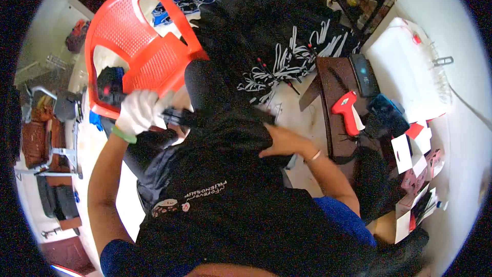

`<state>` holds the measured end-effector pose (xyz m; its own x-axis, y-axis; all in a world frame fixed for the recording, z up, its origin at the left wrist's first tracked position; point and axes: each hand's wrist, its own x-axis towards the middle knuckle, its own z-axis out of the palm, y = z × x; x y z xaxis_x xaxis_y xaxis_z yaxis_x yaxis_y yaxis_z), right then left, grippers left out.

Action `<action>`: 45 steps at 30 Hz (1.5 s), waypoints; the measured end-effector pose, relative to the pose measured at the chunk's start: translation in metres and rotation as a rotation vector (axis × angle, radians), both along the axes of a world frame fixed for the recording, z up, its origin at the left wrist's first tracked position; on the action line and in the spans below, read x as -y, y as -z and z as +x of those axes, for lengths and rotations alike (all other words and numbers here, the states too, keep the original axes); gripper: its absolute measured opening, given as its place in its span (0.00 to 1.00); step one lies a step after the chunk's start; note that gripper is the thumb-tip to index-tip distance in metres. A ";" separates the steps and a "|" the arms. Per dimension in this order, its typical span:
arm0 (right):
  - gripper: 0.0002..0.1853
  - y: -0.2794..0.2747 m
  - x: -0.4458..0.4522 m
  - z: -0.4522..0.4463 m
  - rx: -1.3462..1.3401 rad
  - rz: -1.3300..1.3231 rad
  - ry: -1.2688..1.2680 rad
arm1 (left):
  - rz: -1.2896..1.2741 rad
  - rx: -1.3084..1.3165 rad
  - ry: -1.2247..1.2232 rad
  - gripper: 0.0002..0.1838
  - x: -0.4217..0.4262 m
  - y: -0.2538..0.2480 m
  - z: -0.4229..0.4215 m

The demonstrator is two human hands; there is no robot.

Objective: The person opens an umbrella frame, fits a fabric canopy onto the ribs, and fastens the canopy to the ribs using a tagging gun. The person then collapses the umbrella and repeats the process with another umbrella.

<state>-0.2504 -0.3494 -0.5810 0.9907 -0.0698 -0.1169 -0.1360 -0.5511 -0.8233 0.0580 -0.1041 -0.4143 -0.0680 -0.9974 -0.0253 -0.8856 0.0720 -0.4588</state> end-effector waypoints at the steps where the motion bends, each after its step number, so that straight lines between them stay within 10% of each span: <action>1: 0.43 0.009 -0.010 -0.005 -0.072 0.134 0.035 | -0.072 -0.009 0.000 0.24 0.010 0.000 0.008; 8: 0.33 0.008 -0.009 0.003 0.119 -0.078 0.524 | -0.876 0.100 -0.129 0.33 -0.003 0.003 0.010; 16: 0.39 -0.084 0.164 0.121 -0.037 -0.725 0.942 | -0.805 0.073 -0.570 0.40 -0.123 0.061 0.022; 22: 0.28 -0.080 0.274 0.182 0.230 -1.522 0.549 | -0.902 -0.069 -1.298 0.42 -0.255 0.141 -0.003; 34: 0.26 -0.027 -0.155 0.390 0.632 -0.559 -0.596 | -0.426 -0.393 -2.666 0.40 -0.377 0.334 -0.179; 39: 0.24 -0.003 -0.284 0.371 0.655 -0.491 -0.986 | -0.460 -0.644 -2.624 0.37 -0.368 0.376 -0.241; 45: 0.23 0.003 -0.328 0.349 0.695 -0.632 -1.085 | -0.673 -0.832 -1.845 0.40 -0.376 0.407 -0.236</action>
<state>0.0982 -0.0214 -0.5840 0.4296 0.8871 0.1691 0.9019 -0.4122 -0.1293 -0.1781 0.2721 -0.8209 0.9464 0.2415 -0.2143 0.3106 -0.8627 0.3990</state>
